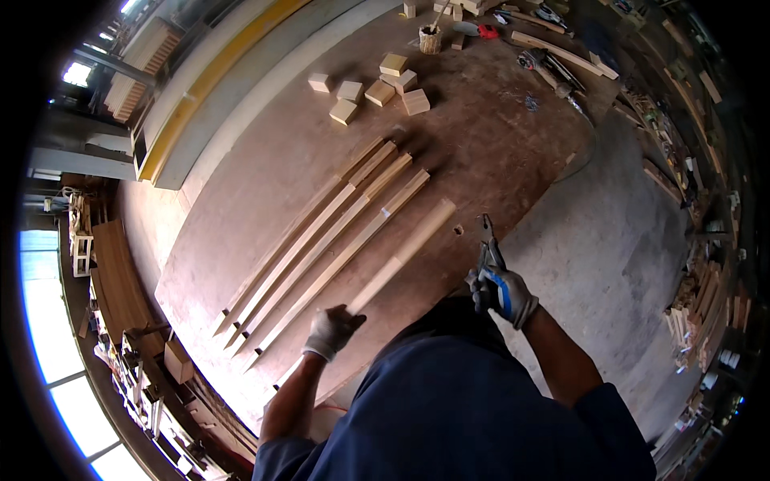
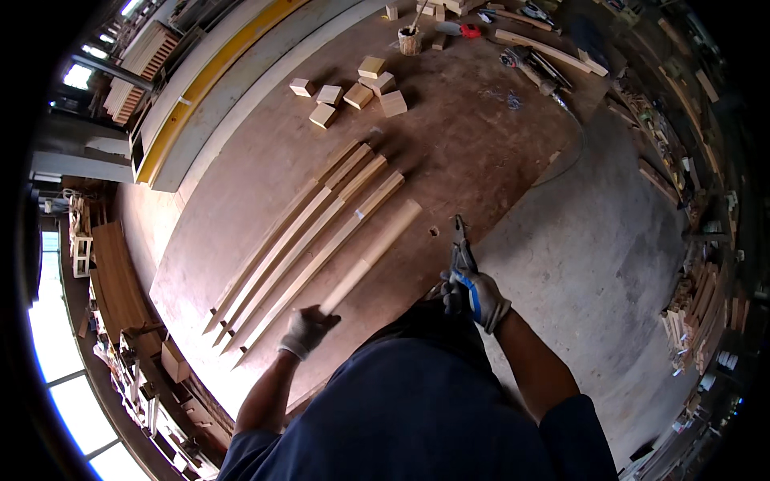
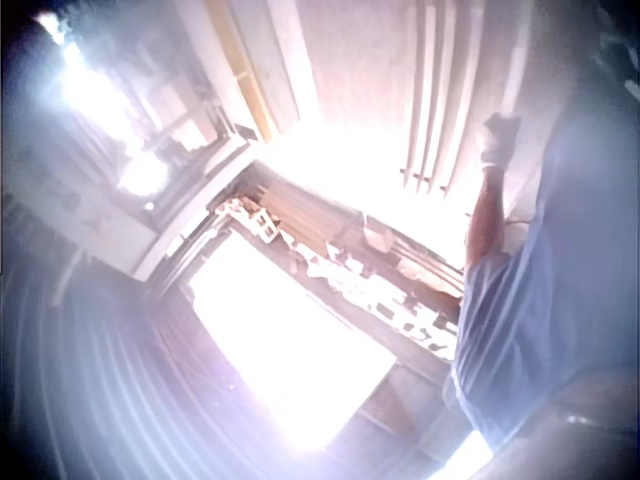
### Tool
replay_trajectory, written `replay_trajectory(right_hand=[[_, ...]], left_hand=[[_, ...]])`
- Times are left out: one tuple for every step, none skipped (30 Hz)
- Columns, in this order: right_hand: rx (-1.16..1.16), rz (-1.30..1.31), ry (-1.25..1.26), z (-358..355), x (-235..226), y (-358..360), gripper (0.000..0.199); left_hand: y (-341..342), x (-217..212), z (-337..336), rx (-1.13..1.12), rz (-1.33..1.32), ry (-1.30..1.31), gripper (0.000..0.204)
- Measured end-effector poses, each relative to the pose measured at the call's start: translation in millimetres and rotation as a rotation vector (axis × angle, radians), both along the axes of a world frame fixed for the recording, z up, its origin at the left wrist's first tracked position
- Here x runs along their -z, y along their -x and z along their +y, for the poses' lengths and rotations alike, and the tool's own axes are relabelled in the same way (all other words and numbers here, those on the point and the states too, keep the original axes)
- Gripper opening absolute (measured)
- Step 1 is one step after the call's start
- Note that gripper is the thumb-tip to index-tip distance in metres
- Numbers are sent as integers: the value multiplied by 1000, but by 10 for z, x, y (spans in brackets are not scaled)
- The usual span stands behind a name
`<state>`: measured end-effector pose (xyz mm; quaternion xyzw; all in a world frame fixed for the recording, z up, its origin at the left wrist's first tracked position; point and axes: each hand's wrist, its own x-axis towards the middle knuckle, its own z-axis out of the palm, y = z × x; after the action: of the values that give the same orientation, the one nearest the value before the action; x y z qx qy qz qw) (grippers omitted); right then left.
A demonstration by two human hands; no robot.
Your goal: The person uses pliers to trim small pieces off the ends of several wooden planks on a workbench. The person handles each plank individually, removes the excess, and places the trimmed plank back on the table.
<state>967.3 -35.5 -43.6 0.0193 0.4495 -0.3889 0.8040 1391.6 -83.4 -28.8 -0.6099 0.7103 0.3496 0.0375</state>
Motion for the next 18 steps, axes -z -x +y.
replay_trajectory(right_hand=[[-39, 192, 34, -27, 36, 61, 31], [-106, 372, 0, -22, 45, 133, 30], [-241, 477, -31, -49, 58, 197, 33], [-374, 584, -69, -47, 77, 270, 36], [-370, 566, -96, 0, 105, 334, 37], [-375, 540, -113, 33, 184, 397, 37], [-387, 515, -125, 32, 263, 448, 38], [-319, 492, -139, 27, 344, 520, 38], [-257, 465, -150, -1, 434, 597, 38], [-188, 441, -167, -21, 493, 651, 37], [-158, 521, -125, -114, 453, 642, 37], [-158, 577, -104, -141, 497, 707, 36], [-148, 568, -106, -197, 447, 719, 34], [-136, 560, -109, -228, 384, 729, 33], [-161, 576, -89, -234, 361, 733, 33], [-185, 592, -70, -221, 345, 735, 33], [-207, 609, -50, -198, 330, 742, 34], [-154, 592, -49, -151, 334, 740, 34]], left_hand=[[25, -87, -133, 30, -53, 52, 46], [13, -230, -234, -63, 28, 34, 41], [13, -382, -360, -135, 93, 111, 37], [48, -644, -494, -214, 109, 115, 32], [-10, -850, -636, -302, 261, 78, 26], [-67, -1097, -744, -397, 402, 50, 21], [-74, -1307, -799, -545, 770, 100, 39], [-111, -1561, -863, -461, 746, 216, 51], [-100, -2015, -995, -291, 704, 296, 59], [-53, -2325, -1066, -364, 708, 344, 66], [-179, -2473, -1112, -422, 742, 445, 71], [-314, -2569, -1201, -387, 838, 516, 75], [-406, -2674, -1260, -352, 925, 597, 76], [-524, -2743, -1277, -485, 980, 582, 77], [-623, -2735, -1281, -558, 1089, 573, 76], [-680, -2693, -1273, -630, 1199, 561, 76], [-688, -2606, -1257, -762, 1239, 577, 74], [-717, -2462, -1228, -898, 1272, 592, 72]])
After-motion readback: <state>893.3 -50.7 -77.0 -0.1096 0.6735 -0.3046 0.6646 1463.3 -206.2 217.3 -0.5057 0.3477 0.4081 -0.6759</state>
